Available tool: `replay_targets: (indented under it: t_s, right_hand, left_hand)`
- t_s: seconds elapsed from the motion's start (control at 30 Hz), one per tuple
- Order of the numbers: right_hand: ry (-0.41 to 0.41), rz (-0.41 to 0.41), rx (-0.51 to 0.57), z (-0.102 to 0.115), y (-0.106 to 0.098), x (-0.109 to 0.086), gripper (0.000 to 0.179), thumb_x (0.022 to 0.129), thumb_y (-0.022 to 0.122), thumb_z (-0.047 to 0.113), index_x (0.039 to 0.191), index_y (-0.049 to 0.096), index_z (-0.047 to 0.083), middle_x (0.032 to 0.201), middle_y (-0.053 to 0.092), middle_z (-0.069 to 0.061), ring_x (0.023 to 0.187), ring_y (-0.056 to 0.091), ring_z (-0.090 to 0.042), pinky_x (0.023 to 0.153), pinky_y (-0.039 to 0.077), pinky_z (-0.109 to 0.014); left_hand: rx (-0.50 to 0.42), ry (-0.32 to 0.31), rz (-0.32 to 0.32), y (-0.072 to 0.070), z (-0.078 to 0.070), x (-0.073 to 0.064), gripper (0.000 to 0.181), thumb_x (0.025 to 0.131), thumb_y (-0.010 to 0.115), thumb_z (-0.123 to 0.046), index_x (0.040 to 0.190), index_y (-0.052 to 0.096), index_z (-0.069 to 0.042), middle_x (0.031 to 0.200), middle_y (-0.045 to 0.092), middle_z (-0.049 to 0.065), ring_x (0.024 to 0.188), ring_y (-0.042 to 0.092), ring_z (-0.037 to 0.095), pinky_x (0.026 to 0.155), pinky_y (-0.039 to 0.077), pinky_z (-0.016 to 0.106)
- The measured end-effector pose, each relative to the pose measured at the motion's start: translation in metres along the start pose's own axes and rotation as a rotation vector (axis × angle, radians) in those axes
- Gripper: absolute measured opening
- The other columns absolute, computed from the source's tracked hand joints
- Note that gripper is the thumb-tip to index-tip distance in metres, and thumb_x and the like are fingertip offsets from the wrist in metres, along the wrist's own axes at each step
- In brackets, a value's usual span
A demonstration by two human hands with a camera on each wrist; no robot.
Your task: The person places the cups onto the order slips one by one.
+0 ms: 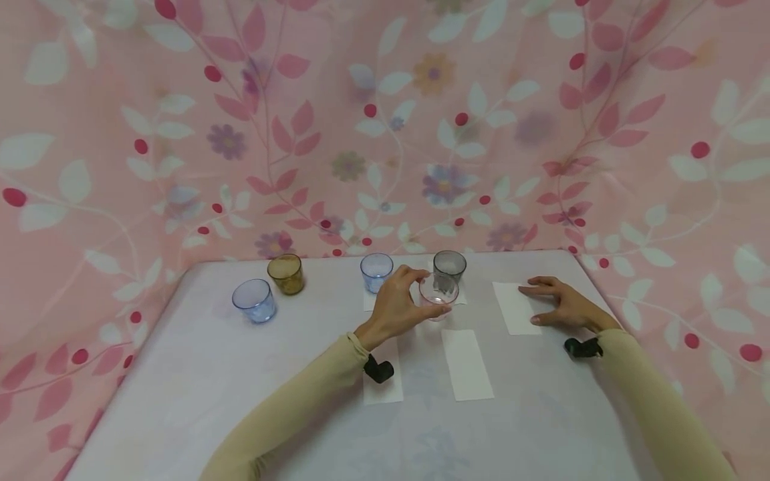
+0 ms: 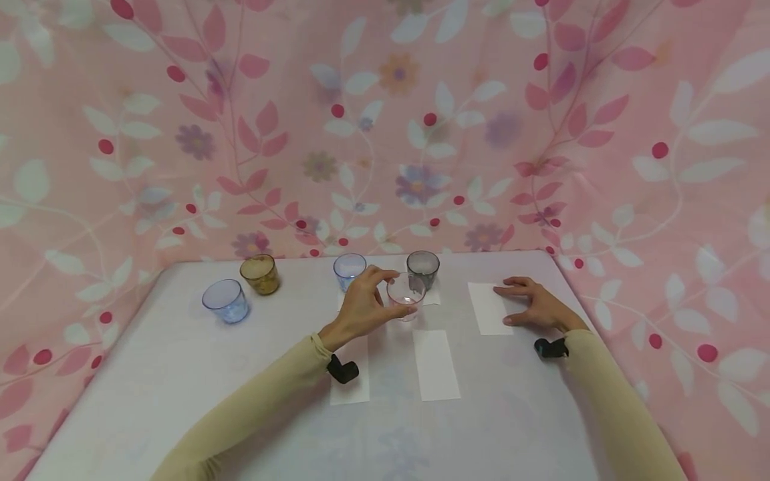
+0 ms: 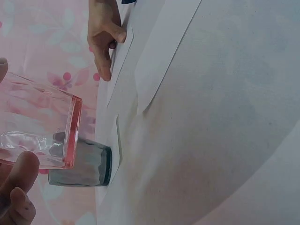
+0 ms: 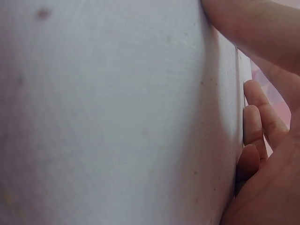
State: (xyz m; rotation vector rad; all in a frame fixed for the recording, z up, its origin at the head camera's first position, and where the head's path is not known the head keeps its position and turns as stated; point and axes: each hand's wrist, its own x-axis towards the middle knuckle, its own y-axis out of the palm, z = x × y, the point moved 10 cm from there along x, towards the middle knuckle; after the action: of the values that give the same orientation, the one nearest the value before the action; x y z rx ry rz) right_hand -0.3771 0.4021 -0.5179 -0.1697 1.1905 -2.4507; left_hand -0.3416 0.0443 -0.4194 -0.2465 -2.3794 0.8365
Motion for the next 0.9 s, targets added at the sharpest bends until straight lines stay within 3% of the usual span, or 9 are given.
replay_targets:
  t_s: [0.1, 0.27, 0.4, 0.53, 0.67, 0.9]
  right_hand:
    - [0.000, 0.002, 0.008, 0.000, 0.000, 0.001, 0.075, 0.086, 0.090, 0.028, 0.152, 0.059, 0.009, 0.162, 0.037, -0.024, 0.149, 0.029, -0.053, 0.112, 0.029, -0.075]
    - [0.000, -0.003, 0.012, -0.001, 0.001, 0.003, 0.075, 0.086, 0.090, 0.030, 0.152, 0.059, 0.011, 0.162, 0.037, -0.023, 0.149, 0.029, -0.053, 0.112, 0.029, -0.075]
    - [0.015, -0.006, 0.005, -0.003, 0.002, 0.004, 0.076, 0.085, 0.091, 0.031, 0.151, 0.060, 0.012, 0.162, 0.037, -0.022, 0.150, 0.029, -0.052, 0.113, 0.029, -0.074]
    - [0.028, -0.008, 0.000, -0.006, 0.002, 0.005, 0.076, 0.084, 0.091, 0.032, 0.151, 0.060, 0.012, 0.162, 0.038, -0.022, 0.150, 0.029, -0.053, 0.114, 0.027, -0.076]
    - [0.030, -0.015, 0.001, -0.007, 0.001, 0.006, 0.076, 0.083, 0.092, 0.031, 0.150, 0.061, 0.012, 0.161, 0.039, -0.023, 0.149, 0.030, -0.053, 0.115, 0.025, -0.077]
    - [0.056, -0.015, 0.021, -0.011, 0.000, 0.005, 0.076, 0.083, 0.092, 0.032, 0.150, 0.062, 0.013, 0.161, 0.038, -0.023, 0.150, 0.029, -0.054, 0.116, 0.023, -0.079]
  left_hand:
    - [-0.007, 0.000, 0.019, 0.009, -0.004, 0.004, 0.076, 0.074, 0.096, -0.047, 0.131, 0.071, -0.004, 0.112, 0.068, 0.011, 0.089, 0.063, 0.029, 0.076, 0.043, 0.029]
    - [-0.030, -0.003, 0.056, 0.026, -0.011, 0.010, 0.076, 0.075, 0.095, -0.049, 0.132, 0.071, -0.005, 0.112, 0.066, 0.009, 0.087, 0.062, 0.025, 0.073, 0.045, 0.027]
    - [-0.040, -0.006, 0.089, 0.041, -0.018, 0.017, 0.076, 0.076, 0.095, -0.049, 0.134, 0.070, -0.006, 0.120, 0.065, 0.008, 0.098, 0.066, 0.026, 0.080, 0.051, 0.031]
    - [0.007, -0.009, 0.116, 0.057, -0.025, 0.026, 0.077, 0.077, 0.093, -0.053, 0.135, 0.069, -0.009, 0.127, 0.066, 0.007, 0.108, 0.067, 0.022, 0.089, 0.056, 0.034]
    - [0.037, -0.011, 0.138, 0.073, -0.033, 0.038, 0.076, 0.079, 0.090, -0.056, 0.136, 0.069, -0.010, 0.123, 0.067, 0.005, 0.110, 0.067, 0.022, 0.091, 0.056, 0.033]
    - [-0.019, -0.035, 0.176, 0.099, -0.037, 0.056, 0.074, 0.083, 0.089, -0.052, 0.139, 0.067, -0.009, 0.128, 0.068, 0.008, 0.115, 0.065, 0.024, 0.096, 0.055, 0.034]
